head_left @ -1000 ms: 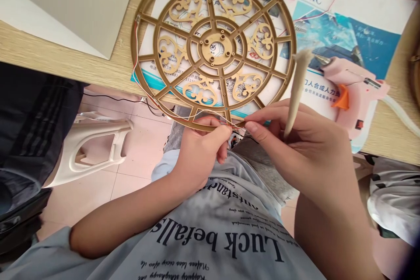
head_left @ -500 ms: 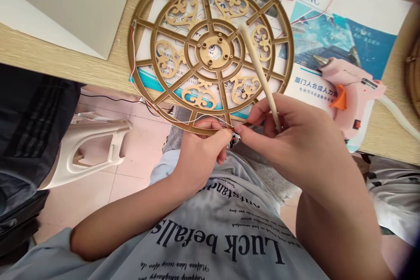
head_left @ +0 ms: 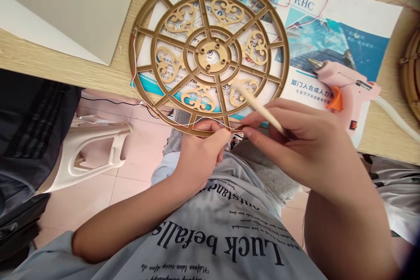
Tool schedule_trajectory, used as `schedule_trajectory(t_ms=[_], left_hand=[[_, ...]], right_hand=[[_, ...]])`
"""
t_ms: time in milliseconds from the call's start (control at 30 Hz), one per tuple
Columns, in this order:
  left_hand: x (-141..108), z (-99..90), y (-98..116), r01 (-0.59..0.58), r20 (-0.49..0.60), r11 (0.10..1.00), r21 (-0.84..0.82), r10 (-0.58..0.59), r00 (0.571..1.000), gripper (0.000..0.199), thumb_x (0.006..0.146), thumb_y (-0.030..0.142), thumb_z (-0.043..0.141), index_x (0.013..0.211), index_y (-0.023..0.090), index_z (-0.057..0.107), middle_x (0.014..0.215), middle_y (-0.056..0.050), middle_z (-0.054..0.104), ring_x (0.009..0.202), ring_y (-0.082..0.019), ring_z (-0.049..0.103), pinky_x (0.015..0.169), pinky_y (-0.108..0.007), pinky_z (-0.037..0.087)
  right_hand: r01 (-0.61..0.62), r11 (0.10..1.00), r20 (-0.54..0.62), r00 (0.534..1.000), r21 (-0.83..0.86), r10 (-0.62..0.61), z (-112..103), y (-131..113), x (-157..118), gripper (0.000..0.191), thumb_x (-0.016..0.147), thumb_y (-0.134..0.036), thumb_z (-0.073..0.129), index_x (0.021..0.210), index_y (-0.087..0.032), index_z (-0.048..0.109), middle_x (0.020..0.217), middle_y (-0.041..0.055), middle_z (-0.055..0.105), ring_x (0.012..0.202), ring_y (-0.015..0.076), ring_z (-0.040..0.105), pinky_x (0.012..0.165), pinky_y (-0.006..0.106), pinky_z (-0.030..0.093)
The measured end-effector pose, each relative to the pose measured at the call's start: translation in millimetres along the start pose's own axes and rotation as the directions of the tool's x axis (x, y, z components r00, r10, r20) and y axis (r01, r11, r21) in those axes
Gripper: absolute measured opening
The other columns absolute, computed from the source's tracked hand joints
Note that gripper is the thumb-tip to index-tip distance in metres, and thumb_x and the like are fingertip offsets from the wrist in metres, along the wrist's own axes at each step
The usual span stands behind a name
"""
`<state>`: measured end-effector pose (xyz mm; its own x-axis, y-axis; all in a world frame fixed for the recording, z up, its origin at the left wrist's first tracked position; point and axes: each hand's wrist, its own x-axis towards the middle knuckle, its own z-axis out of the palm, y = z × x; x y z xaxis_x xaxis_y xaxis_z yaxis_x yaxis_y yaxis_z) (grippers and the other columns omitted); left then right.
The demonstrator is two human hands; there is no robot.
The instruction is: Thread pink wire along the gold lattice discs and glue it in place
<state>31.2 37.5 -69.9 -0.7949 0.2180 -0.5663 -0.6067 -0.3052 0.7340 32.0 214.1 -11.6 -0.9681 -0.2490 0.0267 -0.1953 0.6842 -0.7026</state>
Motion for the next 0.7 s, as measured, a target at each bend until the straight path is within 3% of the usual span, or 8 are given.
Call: schedule_trajectory(t_ms=[167,467,700], left_hand=[[0,-1.3,-1,-0.024,0.013,1.000,0.019,0.024,1.000,0.031,0.080,0.024,0.068,0.056,0.019,0.049,0.045,0.004,0.042,0.044,-0.007,0.037,0.045,-0.023,0.027],[1,-1.7,1,-0.036,0.043,0.999,0.039,0.034,0.998,0.027,0.079,0.023,0.065,0.057,0.018,0.050,0.045,0.004,0.039,0.044,-0.007,0.037,0.045,-0.023,0.027],[1,-1.2,2,-0.020,0.033,1.000,0.000,0.020,0.999,0.022,0.076,0.021,0.066,0.059,0.019,0.052,0.046,0.005,0.041,0.043,-0.007,0.036,0.044,-0.023,0.027]], right_hand=[[0.091,0.996,0.041,0.995,0.026,-0.092,3,3,2,0.014,0.096,-0.012,0.070,0.100,-0.020,0.082,0.095,0.0061,0.073,0.073,0.0153,0.065,0.061,0.030,0.048],[0.125,0.991,0.121,0.986,-0.056,-0.117,-1,-4,16,0.018,0.095,-0.013,0.067,0.081,-0.020,0.077,0.090,0.0057,0.072,0.068,0.0154,0.062,0.058,0.031,0.043],[0.135,0.988,0.162,0.979,-0.075,-0.121,-2,-3,20,0.017,0.093,-0.010,0.067,0.082,-0.019,0.077,0.085,0.0040,0.068,0.065,0.0143,0.058,0.056,0.032,0.039]])
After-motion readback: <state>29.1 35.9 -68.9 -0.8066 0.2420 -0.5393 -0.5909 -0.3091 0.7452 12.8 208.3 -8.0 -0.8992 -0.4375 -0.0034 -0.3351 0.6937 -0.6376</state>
